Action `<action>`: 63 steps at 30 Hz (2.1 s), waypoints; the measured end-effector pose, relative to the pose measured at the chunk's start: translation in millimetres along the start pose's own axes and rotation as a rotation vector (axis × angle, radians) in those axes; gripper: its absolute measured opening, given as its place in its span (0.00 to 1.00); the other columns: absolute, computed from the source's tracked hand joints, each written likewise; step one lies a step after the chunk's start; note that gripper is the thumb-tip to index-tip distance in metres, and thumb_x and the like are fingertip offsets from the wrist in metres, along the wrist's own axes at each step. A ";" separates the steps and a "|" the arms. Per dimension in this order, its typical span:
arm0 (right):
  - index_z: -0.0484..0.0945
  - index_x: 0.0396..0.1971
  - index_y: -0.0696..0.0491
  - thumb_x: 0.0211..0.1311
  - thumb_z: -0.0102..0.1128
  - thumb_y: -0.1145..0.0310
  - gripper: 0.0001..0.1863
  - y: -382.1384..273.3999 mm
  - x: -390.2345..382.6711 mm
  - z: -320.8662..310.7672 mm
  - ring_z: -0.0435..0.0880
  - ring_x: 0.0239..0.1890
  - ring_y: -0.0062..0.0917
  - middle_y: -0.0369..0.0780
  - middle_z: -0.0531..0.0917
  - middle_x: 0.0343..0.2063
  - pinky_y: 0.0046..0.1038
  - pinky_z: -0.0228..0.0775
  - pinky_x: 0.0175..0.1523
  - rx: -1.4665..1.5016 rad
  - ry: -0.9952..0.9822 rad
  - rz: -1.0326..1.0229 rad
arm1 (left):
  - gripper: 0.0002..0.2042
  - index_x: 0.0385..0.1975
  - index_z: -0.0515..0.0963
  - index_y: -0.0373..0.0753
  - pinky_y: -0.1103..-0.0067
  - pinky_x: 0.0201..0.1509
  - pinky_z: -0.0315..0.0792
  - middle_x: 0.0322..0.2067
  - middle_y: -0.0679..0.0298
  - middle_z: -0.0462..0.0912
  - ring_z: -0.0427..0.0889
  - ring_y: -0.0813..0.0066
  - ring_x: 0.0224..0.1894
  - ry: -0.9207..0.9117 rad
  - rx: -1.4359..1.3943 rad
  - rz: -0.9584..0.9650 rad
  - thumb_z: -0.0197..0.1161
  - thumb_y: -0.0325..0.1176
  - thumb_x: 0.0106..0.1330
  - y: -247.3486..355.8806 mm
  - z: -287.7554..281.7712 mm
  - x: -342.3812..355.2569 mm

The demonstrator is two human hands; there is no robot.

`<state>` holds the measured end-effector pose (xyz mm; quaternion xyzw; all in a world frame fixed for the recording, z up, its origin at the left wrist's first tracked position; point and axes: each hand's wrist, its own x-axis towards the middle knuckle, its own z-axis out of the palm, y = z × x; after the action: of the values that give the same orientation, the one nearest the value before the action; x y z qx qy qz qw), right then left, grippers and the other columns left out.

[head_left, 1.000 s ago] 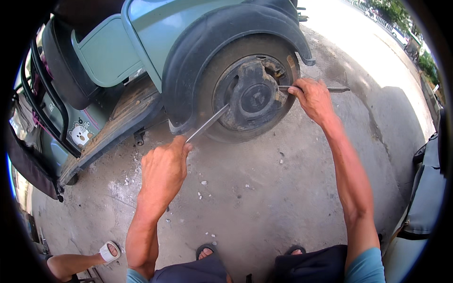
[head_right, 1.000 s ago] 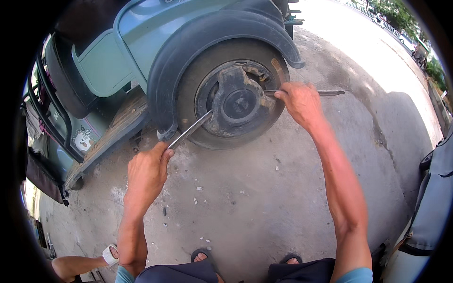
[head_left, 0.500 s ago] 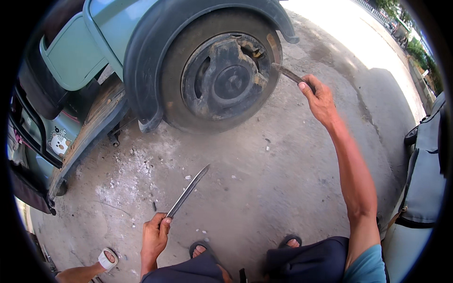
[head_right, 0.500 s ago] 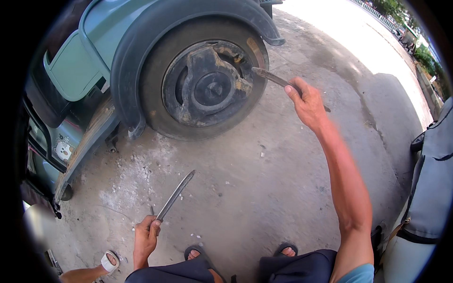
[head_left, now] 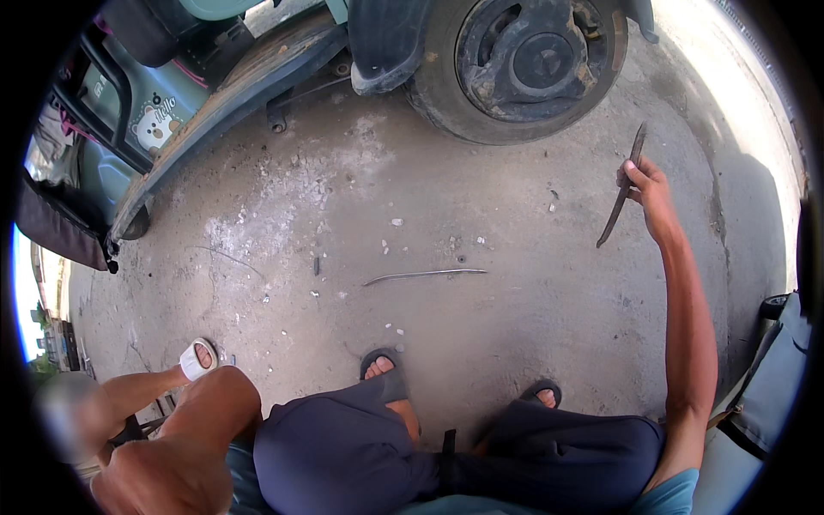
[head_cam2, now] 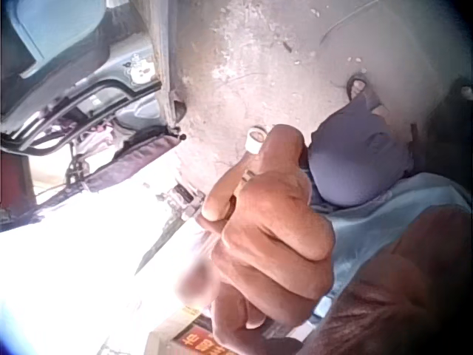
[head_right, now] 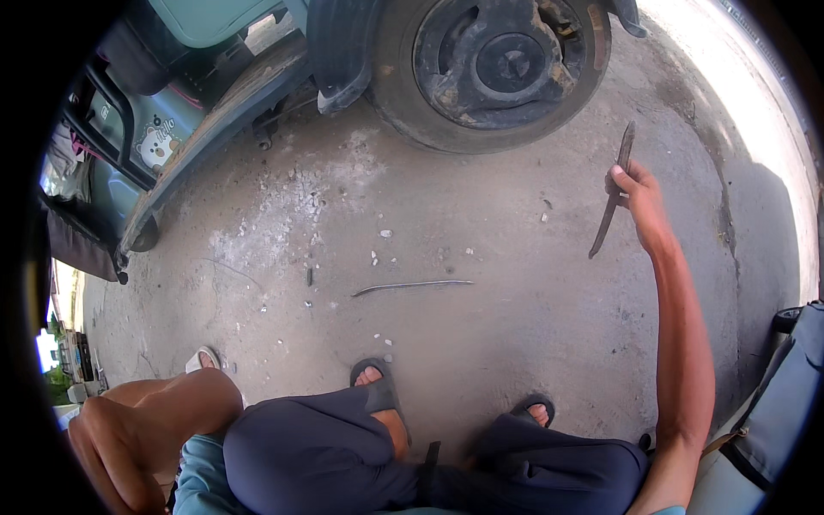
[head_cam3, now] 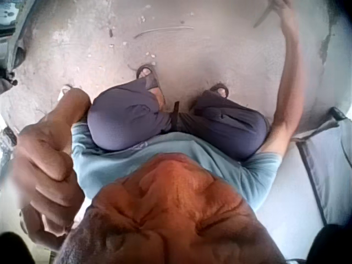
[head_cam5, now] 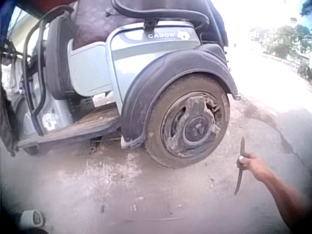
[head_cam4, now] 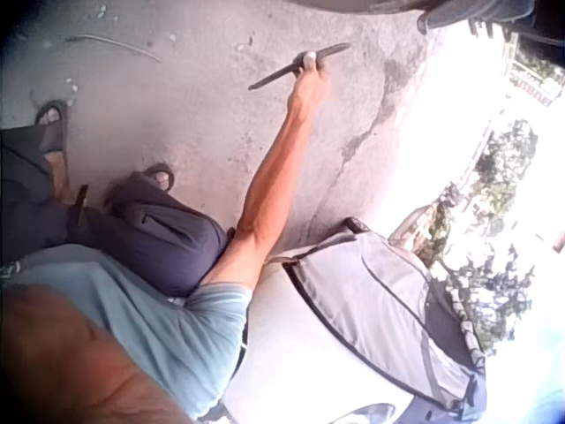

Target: The person uses tire irons to pry a tire off its rim, removes the inner tube, and works on the wheel assembly of a small electric vehicle.

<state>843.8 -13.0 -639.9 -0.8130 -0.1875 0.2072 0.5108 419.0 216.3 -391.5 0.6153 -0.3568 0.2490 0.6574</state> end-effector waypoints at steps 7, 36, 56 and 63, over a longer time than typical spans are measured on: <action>0.83 0.43 0.55 0.73 0.59 0.60 0.13 15.2 -17.0 7.3 0.69 0.27 0.14 0.29 0.76 0.25 0.21 0.60 0.33 -0.237 -0.092 0.009 | 0.03 0.36 0.75 0.45 0.83 0.20 0.51 0.16 0.70 0.69 0.69 0.79 0.17 0.110 0.129 -0.079 0.56 0.27 0.68 34.4 18.2 -20.8; 0.79 0.45 0.58 0.72 0.55 0.47 0.26 2.0 -31.9 24.3 0.83 0.36 0.24 0.42 0.87 0.34 0.27 0.71 0.41 -0.101 -0.308 0.256 | 0.03 0.35 0.72 0.45 0.84 0.20 0.53 0.17 0.72 0.72 0.67 0.85 0.16 -0.141 0.112 0.179 0.55 0.26 0.68 -12.3 -14.8 -8.3; 0.80 0.44 0.59 0.73 0.46 0.48 0.27 9.6 -32.4 11.7 0.84 0.35 0.27 0.45 0.87 0.33 0.30 0.73 0.43 0.081 -0.366 0.340 | 0.19 0.32 0.77 0.32 0.83 0.13 0.50 0.14 0.63 0.76 0.68 0.79 0.10 0.142 0.205 -0.021 0.66 0.46 0.67 -53.8 -48.0 -40.5; 0.82 0.40 0.62 0.74 0.45 0.44 0.32 -16.1 -42.6 17.3 0.88 0.33 0.34 0.51 0.88 0.33 0.32 0.80 0.40 -0.053 -0.430 0.440 | 0.32 0.52 0.75 0.32 0.74 0.42 0.76 0.44 0.59 0.82 0.79 0.72 0.37 0.165 0.869 -1.112 0.76 0.52 0.57 -182.0 -97.5 -112.7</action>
<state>797.2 -15.4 -625.9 -0.7846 -0.1158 0.4751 0.3811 504.3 303.4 -592.7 0.8919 0.1928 0.0420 0.4068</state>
